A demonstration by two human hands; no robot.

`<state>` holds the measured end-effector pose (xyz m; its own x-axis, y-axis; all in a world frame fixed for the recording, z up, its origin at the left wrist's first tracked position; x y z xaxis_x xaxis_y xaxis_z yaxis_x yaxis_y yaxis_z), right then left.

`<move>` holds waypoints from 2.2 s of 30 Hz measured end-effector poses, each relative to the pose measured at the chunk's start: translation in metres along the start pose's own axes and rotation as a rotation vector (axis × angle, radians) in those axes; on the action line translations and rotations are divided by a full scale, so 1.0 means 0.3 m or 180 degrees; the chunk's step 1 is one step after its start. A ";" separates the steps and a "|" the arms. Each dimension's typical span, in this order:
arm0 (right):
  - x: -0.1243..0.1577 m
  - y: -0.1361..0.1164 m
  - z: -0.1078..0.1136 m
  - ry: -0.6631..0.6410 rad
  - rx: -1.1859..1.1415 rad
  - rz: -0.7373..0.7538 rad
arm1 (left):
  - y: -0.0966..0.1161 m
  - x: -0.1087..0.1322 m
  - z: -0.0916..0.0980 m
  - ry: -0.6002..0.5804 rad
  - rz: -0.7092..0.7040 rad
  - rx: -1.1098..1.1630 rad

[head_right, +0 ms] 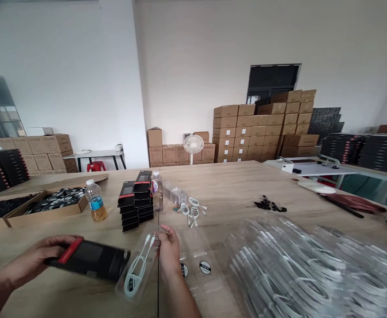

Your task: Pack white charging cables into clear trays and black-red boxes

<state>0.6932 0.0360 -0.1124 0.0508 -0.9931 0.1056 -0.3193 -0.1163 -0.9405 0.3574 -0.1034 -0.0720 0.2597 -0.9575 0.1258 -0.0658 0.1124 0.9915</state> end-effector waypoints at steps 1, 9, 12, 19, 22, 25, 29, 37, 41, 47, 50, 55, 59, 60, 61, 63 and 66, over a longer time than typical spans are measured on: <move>-0.001 0.001 -0.002 -0.0008 0.0005 -0.0009 | -0.021 -0.003 -0.029 -0.0335 0.0186 -0.0197; 0.002 0.013 -0.009 -0.0094 0.0008 -0.0058 | 0.093 -0.189 -0.153 -0.0274 -0.0362 -0.2489; 0.001 0.010 -0.001 -0.0064 -0.0012 -0.0061 | 0.071 -0.154 -0.129 0.0452 -0.0376 -0.2789; -0.013 0.001 0.004 0.0004 -0.0124 0.0015 | -0.153 0.083 -0.114 0.0526 0.0388 -0.3623; -0.013 -0.026 0.010 0.0057 -0.0304 0.0177 | -0.124 0.087 -0.184 0.0420 -0.0006 -0.3542; -0.013 -0.061 0.033 0.0214 -0.0542 0.0437 | -0.065 0.061 -0.310 0.0104 -0.0583 -0.3341; -0.021 -0.086 0.069 0.0413 -0.0488 0.0712 | -0.038 0.033 -0.444 -0.0189 -0.0813 -0.3129; 0.042 -0.070 -0.031 -0.0124 0.0737 0.1201 | -0.053 -0.012 -0.506 0.0346 -0.1411 -0.3044; 0.150 -0.051 -0.167 -0.1174 0.1659 0.1697 | -0.052 -0.018 -0.497 0.0867 -0.1746 -0.2458; 0.165 -0.065 -0.162 -0.1062 0.0957 0.1396 | -0.049 0.011 -0.534 0.0467 -0.1859 -0.0785; 0.158 -0.104 -0.131 -0.0783 0.0715 0.1402 | -0.043 0.030 -0.564 -0.0053 -0.1586 0.0042; 0.161 -0.113 -0.138 -0.1109 0.0856 0.1200 | -0.034 0.058 -0.566 -0.0578 -0.1181 0.0755; 0.162 -0.084 -0.153 -0.1186 0.1074 0.1078 | -0.041 0.048 -0.541 -0.0583 -0.1164 0.0569; 0.164 -0.078 -0.158 -0.1178 0.1146 0.1107 | -0.042 0.042 -0.530 -0.0449 -0.1221 0.0447; 0.166 -0.072 -0.162 -0.1161 0.1217 0.1150 | -0.041 0.037 -0.519 -0.0283 -0.1284 0.0328; 0.170 -0.062 -0.169 -0.1124 0.1348 0.1229 | -0.037 0.032 -0.505 -0.0016 -0.1377 0.0158; 0.167 -0.052 -0.165 -0.1044 0.1482 0.1359 | -0.032 0.033 -0.510 -0.0008 -0.1346 0.0086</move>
<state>0.6537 -0.0125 -0.0763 0.3170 -0.8866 -0.3367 0.0590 0.3727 -0.9261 0.5080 -0.0734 -0.0752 0.2669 -0.9184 -0.2919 0.0207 -0.2974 0.9545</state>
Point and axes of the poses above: each hand's wrist, its own x-axis away from the middle knuckle, its own z-axis out of the back of the hand, y = z × x, the point moved 6 cm from there along -x, towards the middle knuckle, and after that the axes turned 10 degrees about x, right-handed, at the moved point
